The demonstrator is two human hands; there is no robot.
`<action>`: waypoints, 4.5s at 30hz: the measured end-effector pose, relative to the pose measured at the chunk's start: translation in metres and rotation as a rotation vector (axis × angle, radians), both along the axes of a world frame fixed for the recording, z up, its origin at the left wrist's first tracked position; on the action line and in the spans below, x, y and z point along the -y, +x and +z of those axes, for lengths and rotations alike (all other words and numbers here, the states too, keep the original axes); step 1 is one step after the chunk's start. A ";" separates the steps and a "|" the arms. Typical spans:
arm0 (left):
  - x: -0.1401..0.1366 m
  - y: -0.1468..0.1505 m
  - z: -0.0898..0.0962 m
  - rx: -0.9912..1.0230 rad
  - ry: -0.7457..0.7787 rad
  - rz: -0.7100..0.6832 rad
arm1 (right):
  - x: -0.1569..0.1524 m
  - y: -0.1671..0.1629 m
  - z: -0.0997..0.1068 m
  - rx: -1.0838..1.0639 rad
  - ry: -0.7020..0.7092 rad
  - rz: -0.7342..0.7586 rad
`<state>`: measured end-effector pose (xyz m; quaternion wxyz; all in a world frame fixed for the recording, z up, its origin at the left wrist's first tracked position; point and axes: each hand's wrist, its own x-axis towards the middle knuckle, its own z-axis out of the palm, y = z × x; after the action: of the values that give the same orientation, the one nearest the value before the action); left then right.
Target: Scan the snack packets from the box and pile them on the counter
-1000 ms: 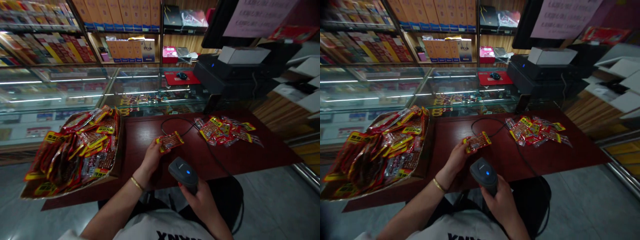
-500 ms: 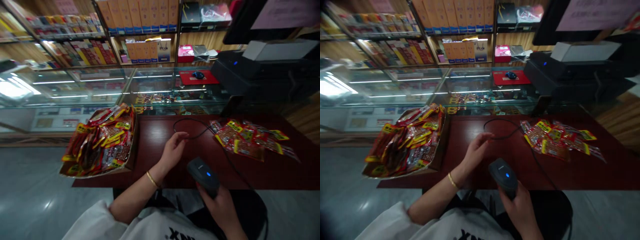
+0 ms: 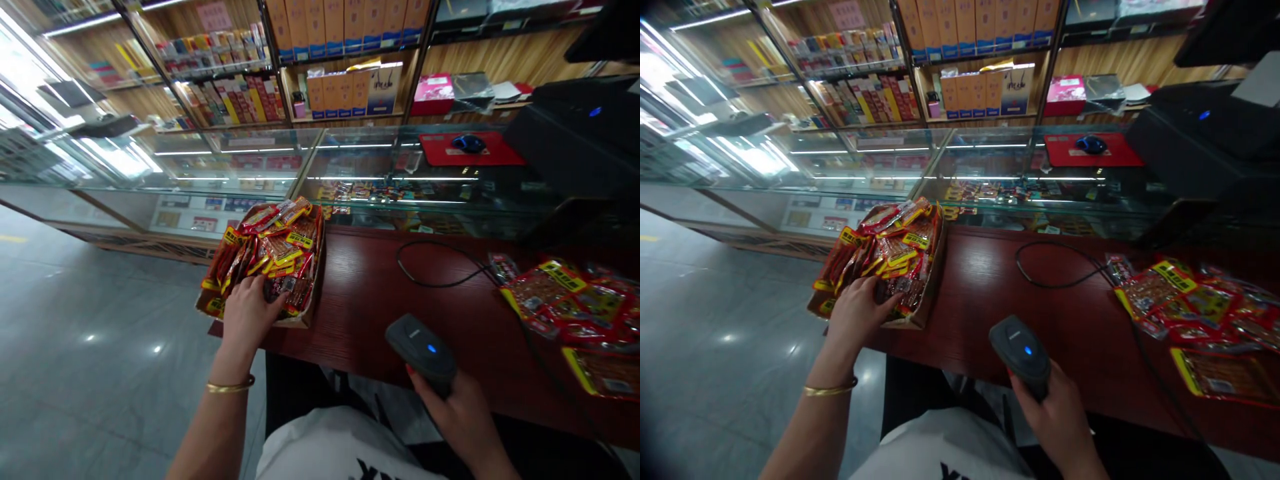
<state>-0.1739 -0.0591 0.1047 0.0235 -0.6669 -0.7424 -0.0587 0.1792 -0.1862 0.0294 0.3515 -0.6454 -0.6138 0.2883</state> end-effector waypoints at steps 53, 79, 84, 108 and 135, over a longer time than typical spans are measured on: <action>-0.043 0.163 -0.120 2.026 -0.301 -0.151 | 0.013 0.006 0.002 0.104 0.011 -0.068; -0.021 0.326 -0.037 1.761 -0.649 -0.406 | 0.042 0.046 0.015 0.021 0.051 -0.355; 0.006 0.172 -0.008 1.279 0.014 -0.462 | 0.028 0.036 0.002 0.004 0.042 -0.263; 0.026 -0.020 0.062 0.484 -0.016 -0.072 | 0.005 0.013 0.002 0.038 0.045 -0.085; -0.038 0.156 -0.105 1.853 -0.476 -0.140 | 0.015 0.009 0.001 0.128 0.024 -0.041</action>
<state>-0.0177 -0.0213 -0.0003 -0.7128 -0.3856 -0.4170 -0.4116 0.1878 -0.2013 0.0303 0.3252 -0.6706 -0.6252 0.2317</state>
